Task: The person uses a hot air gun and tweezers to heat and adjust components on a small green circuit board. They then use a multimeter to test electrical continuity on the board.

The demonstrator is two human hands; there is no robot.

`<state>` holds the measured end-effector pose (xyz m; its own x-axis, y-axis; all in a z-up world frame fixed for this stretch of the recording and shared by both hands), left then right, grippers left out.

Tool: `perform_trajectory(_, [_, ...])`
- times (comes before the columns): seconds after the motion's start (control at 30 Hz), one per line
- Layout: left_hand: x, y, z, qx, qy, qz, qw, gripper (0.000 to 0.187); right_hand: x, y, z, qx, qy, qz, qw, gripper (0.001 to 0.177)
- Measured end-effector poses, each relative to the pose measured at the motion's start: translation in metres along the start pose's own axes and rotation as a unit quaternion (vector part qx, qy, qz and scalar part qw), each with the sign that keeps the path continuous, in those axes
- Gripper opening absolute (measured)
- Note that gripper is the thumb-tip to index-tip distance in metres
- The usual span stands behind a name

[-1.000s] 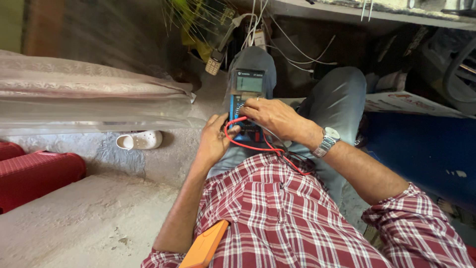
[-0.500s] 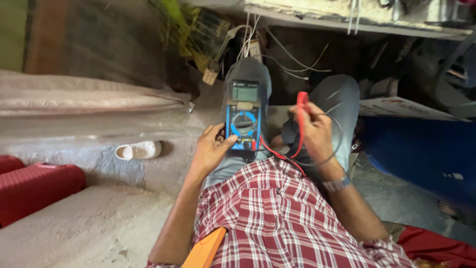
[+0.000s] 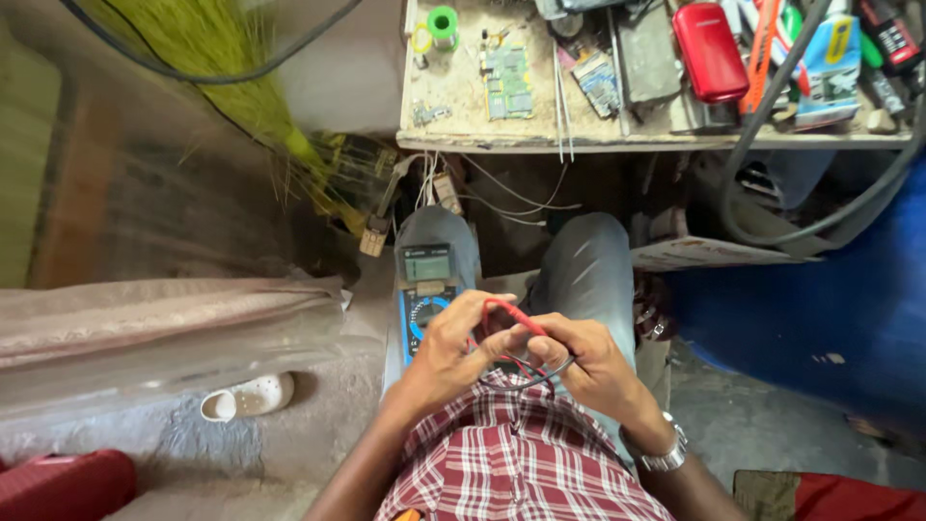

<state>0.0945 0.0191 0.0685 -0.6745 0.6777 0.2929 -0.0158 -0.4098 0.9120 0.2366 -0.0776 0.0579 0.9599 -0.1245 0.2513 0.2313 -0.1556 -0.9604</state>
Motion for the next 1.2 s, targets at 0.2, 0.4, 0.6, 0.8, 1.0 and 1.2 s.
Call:
perform_trajectory(0.2, [-0.012, 0.000, -0.012, 0.126, -0.093, -0.223, 0.962, 0.026, 0.036, -0.034, 0.002, 0.058, 0.151, -0.223, 0.961, 0.023])
perform_trajectory(0.4, [-0.030, -0.003, -0.020, 0.186, -0.148, -0.464, 0.853, 0.035, 0.043, -0.063, -0.007, 0.150, 0.187, -0.285, 0.928, 0.025])
perform_trajectory(0.6, [-0.028, -0.004, 0.002, 0.050, -0.071, -0.175, 0.981, 0.047, 0.033, -0.063, -0.010, 0.176, 0.165, -0.258, 0.936, 0.031])
perform_trajectory(0.8, [-0.030, 0.006, 0.002, -0.026, -0.057, -0.187, 0.980, 0.031, 0.029, -0.062, -0.008, 0.172, 0.119, -0.278, 0.938, 0.035])
perform_trajectory(1.0, [0.008, 0.025, 0.001, -0.144, 0.105, -0.033, 0.983, 0.018, 0.074, -0.077, -0.003, 0.135, 0.248, -0.266, 0.922, 0.041])
perform_trajectory(1.2, [0.030, 0.052, -0.004, -0.250, 0.171, 0.056, 0.951, 0.016, 0.103, -0.111, 0.021, 0.169, 0.358, -0.290, 0.871, 0.013])
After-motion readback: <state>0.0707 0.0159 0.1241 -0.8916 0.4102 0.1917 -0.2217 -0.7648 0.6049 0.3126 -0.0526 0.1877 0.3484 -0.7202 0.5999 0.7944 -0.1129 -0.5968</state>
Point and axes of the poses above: each hand's wrist, its own z-axis towards the middle knuckle, its own x-axis out of the back of the hand, y = z × x, the point moved 8 cm from there along z, towards the middle knuckle, and after that the axes turned 7 degrees about -x, right-handed, at the moved point
